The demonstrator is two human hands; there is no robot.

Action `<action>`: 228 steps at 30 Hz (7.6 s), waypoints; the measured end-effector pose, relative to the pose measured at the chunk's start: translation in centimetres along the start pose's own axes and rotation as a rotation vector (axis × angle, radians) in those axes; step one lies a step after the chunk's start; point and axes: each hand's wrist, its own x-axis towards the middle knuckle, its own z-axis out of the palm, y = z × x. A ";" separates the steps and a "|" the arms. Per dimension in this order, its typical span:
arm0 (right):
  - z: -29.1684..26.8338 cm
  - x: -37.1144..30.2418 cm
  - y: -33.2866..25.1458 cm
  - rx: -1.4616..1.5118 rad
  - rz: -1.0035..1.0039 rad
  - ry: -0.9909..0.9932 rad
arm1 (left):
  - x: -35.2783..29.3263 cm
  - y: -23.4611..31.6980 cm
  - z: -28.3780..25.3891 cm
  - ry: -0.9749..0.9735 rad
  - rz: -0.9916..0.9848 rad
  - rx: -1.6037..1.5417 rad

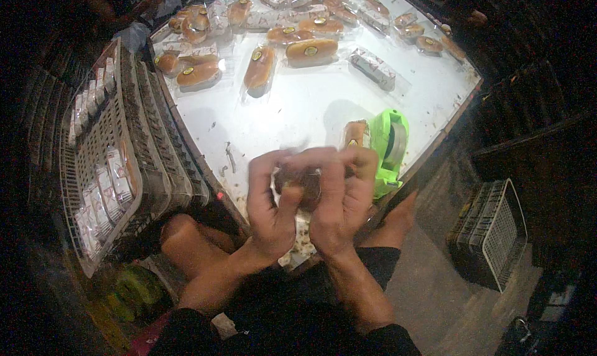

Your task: The person sits on the floor and packages individual bread rolls into clear plastic bags using a handheld tape dispenser. They place the sealed packages on a white table and periodically move a stack of plastic crates to the side.

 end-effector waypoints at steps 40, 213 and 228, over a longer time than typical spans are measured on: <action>-14.6 -0.9 1.1 -1.605 -0.011 0.103 | 0.4 -4.6 0.4 0.100 -0.625 -0.468; 1.4 -0.7 3.3 -0.021 0.332 0.165 | 2.7 -1.8 -2.0 -0.212 -0.704 -0.267; -17.7 -0.2 4.9 -1.286 0.544 0.280 | 3.0 -3.0 -0.2 -0.127 -0.615 -0.216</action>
